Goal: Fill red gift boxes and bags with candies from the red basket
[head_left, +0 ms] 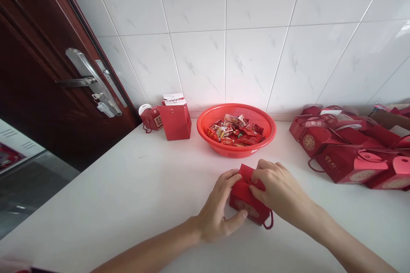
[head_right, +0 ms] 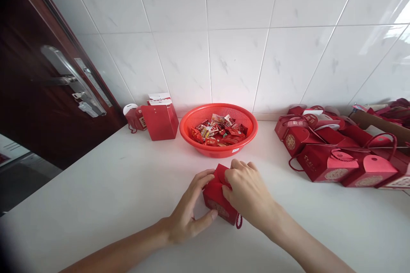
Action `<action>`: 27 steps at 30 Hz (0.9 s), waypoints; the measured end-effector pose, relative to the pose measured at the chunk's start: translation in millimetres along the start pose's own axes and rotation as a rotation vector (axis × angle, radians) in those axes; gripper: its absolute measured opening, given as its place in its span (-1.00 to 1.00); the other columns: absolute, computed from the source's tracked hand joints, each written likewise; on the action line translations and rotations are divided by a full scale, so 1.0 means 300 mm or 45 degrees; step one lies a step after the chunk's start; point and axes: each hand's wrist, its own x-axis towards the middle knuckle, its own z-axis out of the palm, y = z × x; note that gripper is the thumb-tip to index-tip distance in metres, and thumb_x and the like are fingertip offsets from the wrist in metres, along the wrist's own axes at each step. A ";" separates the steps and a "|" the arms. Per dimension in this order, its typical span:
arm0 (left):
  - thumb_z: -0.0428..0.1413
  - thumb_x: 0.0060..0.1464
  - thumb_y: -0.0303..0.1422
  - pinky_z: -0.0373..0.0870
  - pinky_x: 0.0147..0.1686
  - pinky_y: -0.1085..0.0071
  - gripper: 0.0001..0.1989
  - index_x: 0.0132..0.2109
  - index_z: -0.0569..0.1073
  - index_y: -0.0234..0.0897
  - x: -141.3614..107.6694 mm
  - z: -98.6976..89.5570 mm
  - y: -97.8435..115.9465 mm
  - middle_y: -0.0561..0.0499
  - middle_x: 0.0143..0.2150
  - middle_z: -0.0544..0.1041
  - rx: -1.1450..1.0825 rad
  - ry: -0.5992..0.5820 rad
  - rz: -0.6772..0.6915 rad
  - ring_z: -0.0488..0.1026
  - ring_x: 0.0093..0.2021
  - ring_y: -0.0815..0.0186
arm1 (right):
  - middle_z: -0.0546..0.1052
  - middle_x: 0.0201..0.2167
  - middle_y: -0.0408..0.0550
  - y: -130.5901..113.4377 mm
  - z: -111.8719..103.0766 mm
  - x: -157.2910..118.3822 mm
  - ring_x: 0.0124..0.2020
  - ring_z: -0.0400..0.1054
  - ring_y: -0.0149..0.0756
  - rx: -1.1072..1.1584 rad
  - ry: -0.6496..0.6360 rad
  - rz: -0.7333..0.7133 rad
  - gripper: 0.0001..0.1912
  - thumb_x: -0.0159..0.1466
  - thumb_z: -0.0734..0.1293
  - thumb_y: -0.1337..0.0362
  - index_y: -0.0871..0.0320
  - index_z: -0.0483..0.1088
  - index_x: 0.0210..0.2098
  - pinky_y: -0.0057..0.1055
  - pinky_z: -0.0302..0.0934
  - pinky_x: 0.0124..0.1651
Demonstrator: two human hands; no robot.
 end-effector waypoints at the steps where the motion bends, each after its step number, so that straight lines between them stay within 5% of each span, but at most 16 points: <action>1: 0.13 0.17 -0.33 0.12 0.32 -0.09 -0.31 0.38 0.06 -0.07 0.000 0.000 0.001 -0.19 0.37 0.11 -0.017 0.003 0.002 0.07 0.38 -0.05 | 0.26 -0.57 -0.20 0.004 -0.005 0.000 -0.61 -0.07 -0.50 0.021 0.003 -0.008 -0.70 0.09 0.30 0.51 0.16 0.15 -0.67 -0.42 -0.01 -0.39; 6: 0.07 0.22 -0.16 0.27 0.21 -0.03 -0.34 0.38 0.05 -0.08 -0.004 -0.017 -0.001 -0.22 0.40 0.04 -0.083 0.031 -0.028 0.09 0.37 -0.10 | 0.35 -0.53 -0.19 0.027 -0.041 0.001 -0.58 0.06 -0.47 0.205 -0.002 -0.061 -0.82 0.02 0.31 0.51 0.15 0.29 -0.61 -0.39 0.12 -0.33; 12: 0.14 0.15 -0.12 0.03 0.33 -0.17 -0.22 0.41 -0.01 -0.10 0.005 -0.052 -0.010 -0.22 0.44 -0.03 -0.016 0.073 0.008 -0.04 0.43 -0.17 | 0.41 -0.44 -0.14 0.048 -0.059 0.000 -0.46 0.19 -0.37 0.300 0.049 -0.328 -0.86 0.05 0.39 0.49 0.13 0.41 -0.50 -0.40 0.18 -0.32; 15: 0.20 0.10 -0.16 0.12 0.30 -0.14 -0.15 0.41 -0.05 -0.13 0.019 -0.055 -0.001 -0.24 0.40 0.08 -0.127 0.028 -0.025 0.07 0.39 -0.15 | 0.40 -0.44 -0.14 0.051 -0.050 0.007 -0.44 0.18 -0.36 0.323 0.069 -0.387 -0.86 0.06 0.39 0.49 0.13 0.42 -0.50 -0.42 0.18 -0.33; 19: 0.25 0.04 -0.19 0.36 0.15 -0.05 -0.23 0.32 0.11 -0.15 0.029 -0.039 0.002 -0.20 0.20 0.31 -0.279 -0.027 -0.120 0.35 0.18 -0.05 | 0.37 -0.46 -0.18 0.053 -0.032 0.022 -0.48 0.14 -0.42 0.299 -0.020 -0.373 -0.81 0.01 0.38 0.54 0.15 0.36 -0.55 -0.40 0.19 -0.27; 27: 0.29 0.02 -0.19 0.34 0.20 -0.03 -0.28 0.29 0.24 -0.14 0.018 -0.013 -0.033 -0.23 0.27 0.20 -0.369 -0.025 -0.126 0.29 0.26 -0.06 | 0.37 -0.45 -0.21 0.052 -0.042 0.025 -0.52 0.13 -0.47 0.255 -0.193 -0.278 -0.82 0.04 0.39 0.52 0.14 0.36 -0.55 -0.43 0.11 -0.33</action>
